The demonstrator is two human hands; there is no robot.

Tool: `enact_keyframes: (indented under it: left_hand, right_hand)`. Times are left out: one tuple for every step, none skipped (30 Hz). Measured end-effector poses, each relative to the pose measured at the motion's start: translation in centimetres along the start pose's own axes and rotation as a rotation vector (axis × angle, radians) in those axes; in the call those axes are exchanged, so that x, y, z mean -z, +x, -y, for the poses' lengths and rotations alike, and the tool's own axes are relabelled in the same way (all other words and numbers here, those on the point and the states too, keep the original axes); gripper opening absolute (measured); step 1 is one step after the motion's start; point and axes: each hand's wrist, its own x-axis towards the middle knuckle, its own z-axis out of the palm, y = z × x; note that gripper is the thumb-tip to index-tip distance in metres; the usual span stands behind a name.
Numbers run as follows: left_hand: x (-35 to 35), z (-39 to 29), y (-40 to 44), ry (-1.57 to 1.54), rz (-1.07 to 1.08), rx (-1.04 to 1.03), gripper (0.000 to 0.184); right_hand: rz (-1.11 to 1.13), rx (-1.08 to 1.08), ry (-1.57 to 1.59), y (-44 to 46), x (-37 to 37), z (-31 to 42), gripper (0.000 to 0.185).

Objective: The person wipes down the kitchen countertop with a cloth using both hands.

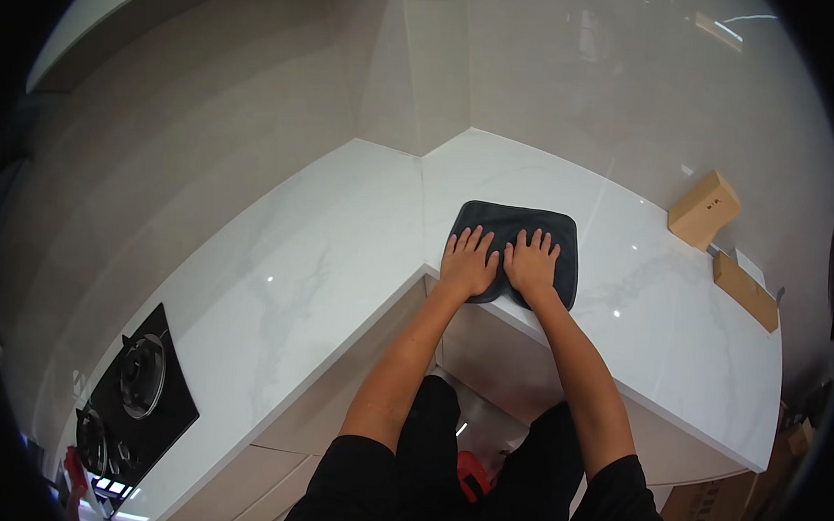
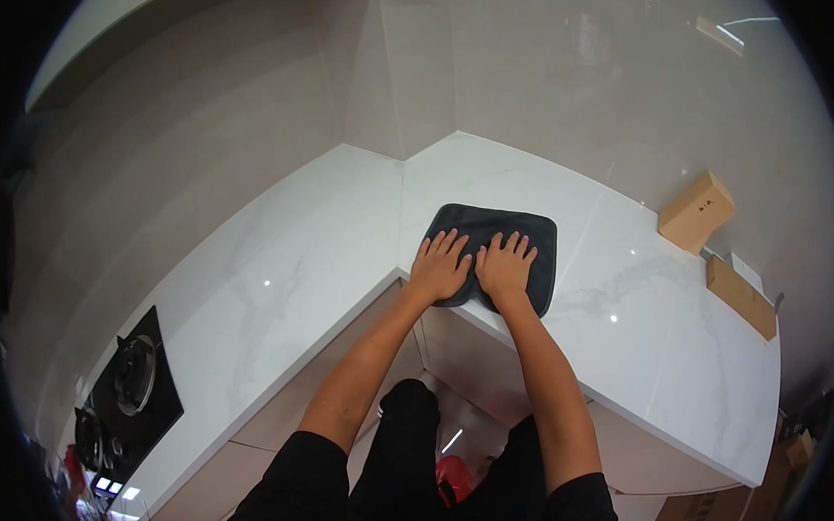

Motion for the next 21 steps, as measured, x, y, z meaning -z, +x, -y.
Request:
enact_keyframes:
  left_hand:
    - [0.1,0.3,0.3,0.005,0.026,0.0,0.058]
    - [0.1,0.8,0.6,0.004,0.031,0.006,0.059]
    - [0.2,1.3,0.8,0.006,0.033,0.011,0.059]
    - [0.3,1.9,1.2,0.003,0.024,0.014,0.059]
    - [0.3,2.5,1.8,0.002,0.019,0.021,0.058]
    - [0.5,2.9,2.4,0.009,0.025,0.029,0.058]
    - [0.7,3.0,3.1,0.006,0.014,0.028,0.058]
    - [0.4,4.2,3.9,0.002,0.01,0.036,0.058]
    - [0.2,4.6,4.6,0.001,0.021,0.047,0.058]
    - [0.1,4.9,5.3,0.013,0.004,0.056,0.057]
    - [-0.1,5.4,5.8,0.019,-0.013,0.062,0.057]
    - [-0.3,5.4,6.4,0.022,-0.021,0.065,0.057]
    - [-0.3,5.5,6.9,0.008,-0.007,0.078,0.057]
    - [-0.2,5.7,7.6,-0.007,0.008,0.078,0.057]
    - [-0.3,6.0,8.3,-0.021,0.024,0.08,0.058]
    - [-0.7,6.3,9.0,-0.019,0.005,0.08,0.058]
    - [-1.1,6.7,9.8,-0.028,0.02,0.091,0.058]
    - [-1.3,7.0,10.6,-0.012,-0.002,0.092,0.057]
    - [-1.6,7.1,11.5,0.004,-0.022,0.091,0.056]
    - [-1.8,7.3,12.4,0.0,-0.02,0.1,0.057]
    - [-2.1,7.5,13.2,-0.004,-0.017,0.105,0.057]
  right_hand:
    - [-0.003,0.007,0.008,0.5,-0.1,0.5,0.058]
    - [0.005,0.002,0.009,0.7,-0.3,0.9,0.058]
    - [0.018,-0.003,0.009,0.9,-0.4,1.2,0.059]
    - [0.018,-0.002,0.014,1.3,-0.7,1.6,0.059]
    - [0.011,0.001,0.022,1.8,-1.0,1.9,0.059]
    - [0.006,0.006,0.029,2.4,-1.3,2.2,0.059]
    - [0.018,0.011,0.037,3.1,-1.5,2.4,0.059]
    - [0.014,0.015,0.05,4.3,-2.6,3.0,0.059]
    - [0.002,0.014,0.054,5.3,-2.9,3.1,0.059]
    - [-0.008,0.014,0.056,6.0,-3.2,3.3,0.058]
    - [0.009,0.014,0.051,6.8,-3.5,3.8,0.058]
    - [0.008,0.007,0.042,7.6,-3.8,4.0,0.057]
    - [0.004,0.004,0.031,8.5,-4.1,4.1,0.056]
    - [-0.009,-0.001,0.03,9.3,-4.5,4.2,0.054]
    - [0.008,0.001,0.023,10.2,-4.9,4.3,0.054]
    - [0.003,0.0,0.022,11.0,-5.3,4.3,0.053]
    - [-0.003,-0.002,0.023,11.7,-5.7,4.3,0.053]
    - [-0.04,-0.01,0.04,12.4,-6.2,4.3,0.051]
    - [-0.023,-0.012,0.034,13.0,-6.5,4.3,0.051]
    - [-0.016,-0.025,0.036,13.7,-6.7,4.3,0.051]
    - [-0.012,-0.042,0.037,14.1,-6.8,4.2,0.05]
